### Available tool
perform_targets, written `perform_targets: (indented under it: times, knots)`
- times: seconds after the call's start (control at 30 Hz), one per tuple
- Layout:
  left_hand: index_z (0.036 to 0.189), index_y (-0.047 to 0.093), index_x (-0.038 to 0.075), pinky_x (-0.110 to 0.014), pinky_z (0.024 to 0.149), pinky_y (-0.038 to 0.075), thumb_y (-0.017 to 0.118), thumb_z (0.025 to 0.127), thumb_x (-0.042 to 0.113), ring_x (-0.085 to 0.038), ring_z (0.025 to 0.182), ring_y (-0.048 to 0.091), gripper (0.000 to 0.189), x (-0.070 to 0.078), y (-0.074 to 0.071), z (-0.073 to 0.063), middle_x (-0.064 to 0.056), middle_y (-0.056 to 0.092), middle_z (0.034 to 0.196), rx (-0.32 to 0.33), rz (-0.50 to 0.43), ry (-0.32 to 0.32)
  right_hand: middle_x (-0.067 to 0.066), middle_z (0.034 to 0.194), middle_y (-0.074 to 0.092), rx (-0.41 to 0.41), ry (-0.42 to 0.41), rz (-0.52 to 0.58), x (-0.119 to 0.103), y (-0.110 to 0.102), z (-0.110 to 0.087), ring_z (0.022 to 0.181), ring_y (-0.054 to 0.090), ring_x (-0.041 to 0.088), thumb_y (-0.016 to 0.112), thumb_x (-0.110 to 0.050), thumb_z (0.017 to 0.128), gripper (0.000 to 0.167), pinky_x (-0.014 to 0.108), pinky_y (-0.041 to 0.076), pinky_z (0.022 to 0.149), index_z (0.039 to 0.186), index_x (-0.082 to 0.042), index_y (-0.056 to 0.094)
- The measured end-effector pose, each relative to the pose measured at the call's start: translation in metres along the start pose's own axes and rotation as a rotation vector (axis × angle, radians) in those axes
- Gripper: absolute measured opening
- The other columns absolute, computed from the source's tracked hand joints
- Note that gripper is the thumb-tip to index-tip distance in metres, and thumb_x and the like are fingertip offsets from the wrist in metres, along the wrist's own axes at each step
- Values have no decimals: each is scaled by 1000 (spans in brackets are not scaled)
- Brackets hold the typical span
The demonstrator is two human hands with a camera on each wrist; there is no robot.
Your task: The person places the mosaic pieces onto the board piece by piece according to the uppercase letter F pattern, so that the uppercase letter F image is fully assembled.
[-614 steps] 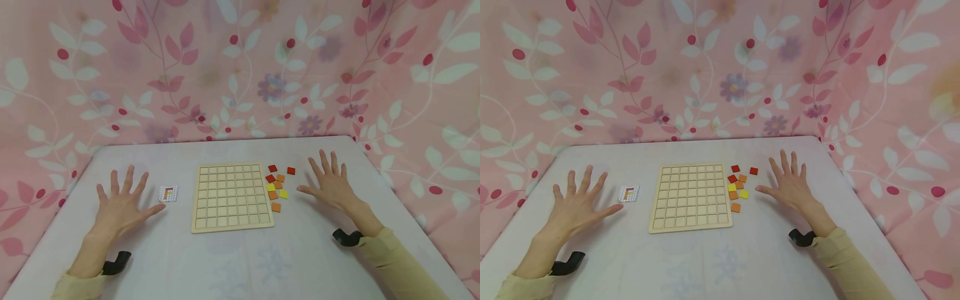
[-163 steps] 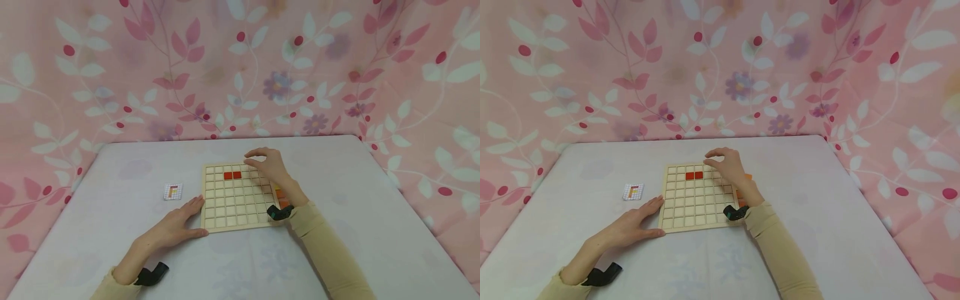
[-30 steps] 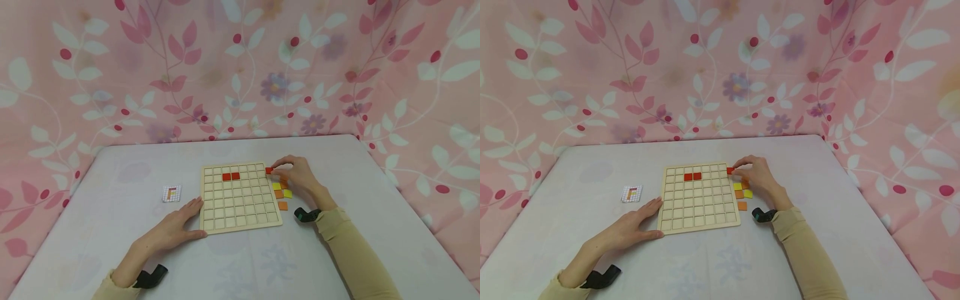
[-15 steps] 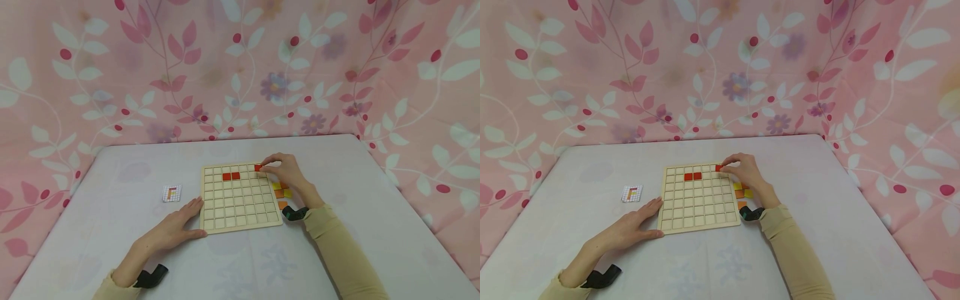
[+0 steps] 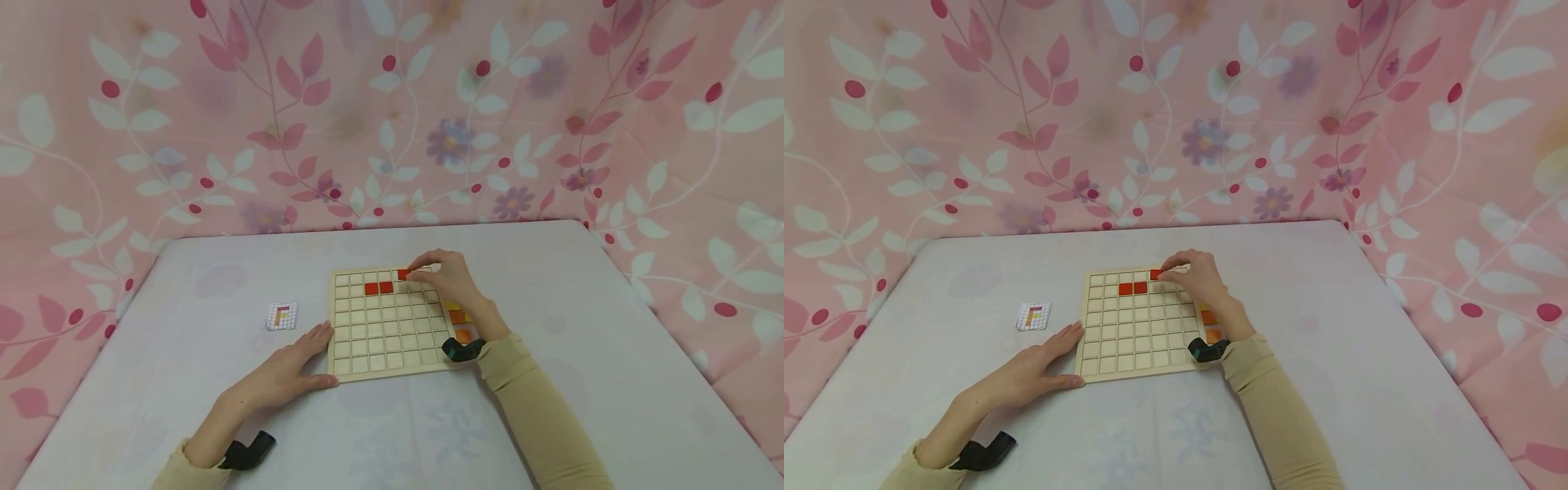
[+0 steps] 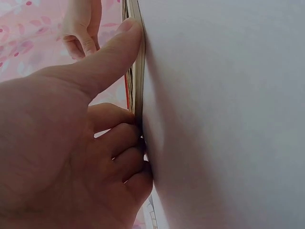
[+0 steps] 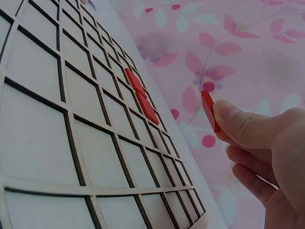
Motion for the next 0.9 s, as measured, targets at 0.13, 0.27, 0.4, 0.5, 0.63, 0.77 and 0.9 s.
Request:
perform_targets:
  times: [0.13,0.27,0.4,0.5,0.63,0.77,0.9]
  knots:
    - [157,29,4,-59,119,24,72,88,49,-35,153,18,92,1,0,0,-10,21,166,-3,1,1,3,106,74,-4,1,15,-2,3,-1,112,62,26,84,-28,82,20,51,46,104,96,-14,79]
    - [157,29,3,-58,119,24,72,88,48,-35,153,18,93,1,0,0,-11,22,166,-3,4,-5,4,107,73,-16,12,23,-2,7,-1,113,61,27,83,-26,83,18,51,46,104,95,-14,79]
    - [156,30,3,-58,119,24,72,88,49,-35,153,18,92,1,-1,-1,-11,22,165,3,8,-2,5,110,72,-21,35,14,-1,10,-1,115,61,28,83,-26,83,17,50,46,105,95,-15,79]
    - [156,30,4,-57,120,23,72,88,49,-34,153,18,92,2,-1,-1,-10,22,166,3,6,-5,5,111,72,-19,39,7,1,13,-2,116,61,27,82,-24,84,16,49,47,104,96,-14,79]
    - [156,30,4,-59,119,23,71,88,50,-35,153,18,92,2,-1,-1,-11,22,165,0,3,-3,6,109,72,-12,27,11,4,17,-3,114,63,27,82,-22,83,16,46,50,101,96,-12,79]
    - [156,30,4,-60,118,24,71,88,52,-36,153,18,93,2,-2,-1,-12,22,165,-2,2,-3,6,108,71,-4,25,6,8,21,-3,110,65,26,82,-22,83,15,43,55,94,95,-13,79]
    - [156,30,4,-60,118,24,71,88,52,-36,153,18,93,2,-3,-1,-11,23,165,1,0,-2,5,105,70,-6,26,-16,13,24,-4,105,67,23,82,-23,83,15,38,57,88,95,-14,79]
Point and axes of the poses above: each hand's wrist, its own z-axis towards the middle knuckle, its own y-axis out of the palm, x = y × z, the point moved 2 cm from there along z, towards the middle knuckle
